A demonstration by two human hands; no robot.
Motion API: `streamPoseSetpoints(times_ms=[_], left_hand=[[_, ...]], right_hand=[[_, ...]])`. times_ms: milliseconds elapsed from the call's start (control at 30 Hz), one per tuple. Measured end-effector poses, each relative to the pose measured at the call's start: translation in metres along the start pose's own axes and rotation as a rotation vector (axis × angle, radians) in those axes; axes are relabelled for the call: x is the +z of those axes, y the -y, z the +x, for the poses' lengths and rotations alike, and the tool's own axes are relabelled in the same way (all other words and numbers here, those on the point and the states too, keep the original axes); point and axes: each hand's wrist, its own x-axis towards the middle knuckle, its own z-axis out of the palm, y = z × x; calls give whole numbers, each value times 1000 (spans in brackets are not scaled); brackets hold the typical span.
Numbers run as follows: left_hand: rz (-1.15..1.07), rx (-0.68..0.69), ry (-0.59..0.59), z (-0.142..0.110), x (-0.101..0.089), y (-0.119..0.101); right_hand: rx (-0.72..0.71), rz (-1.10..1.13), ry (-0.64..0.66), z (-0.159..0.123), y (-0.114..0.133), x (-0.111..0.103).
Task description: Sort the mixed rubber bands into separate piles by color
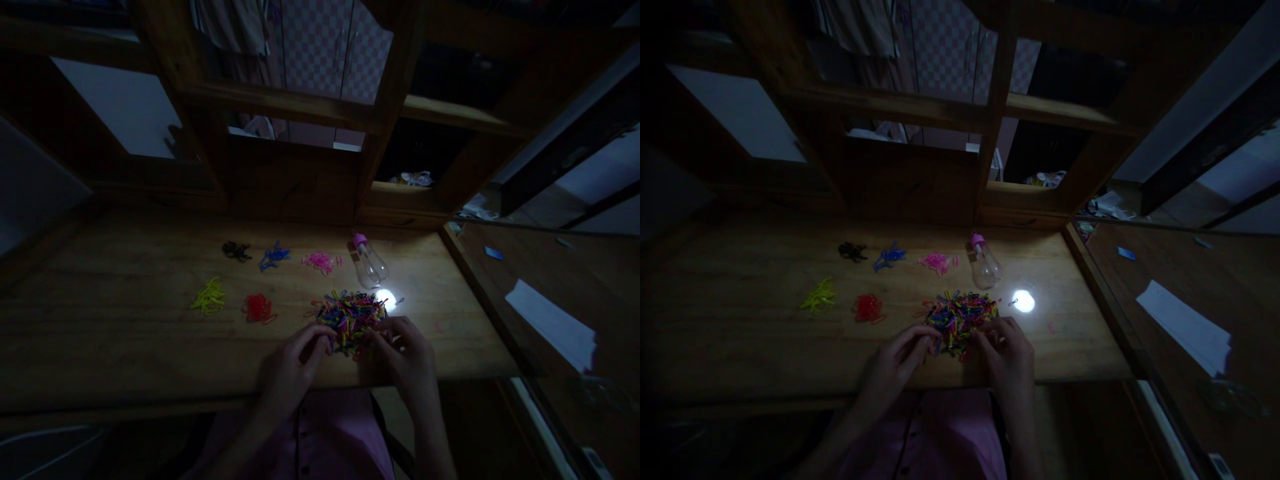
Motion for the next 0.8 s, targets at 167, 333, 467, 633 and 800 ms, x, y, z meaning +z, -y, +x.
streamPoseSetpoints(times_ms=[167,333,467,633,800], left_hand=[[-6,-4,-1,0,0,0],[-4,3,4,-1,0,0],[-16,12,-14,-1,-1,0],[-325,-83,-14,0,5,-11],[-624,-171,252,-2,19,-34]], right_hand=[[91,76,-35,1,1,-1],[161,189,-61,-5,-4,1],[123,272,-58,-10,0,2],[25,447,-36,-14,10,4],[-70,501,93,-23,26,5]])
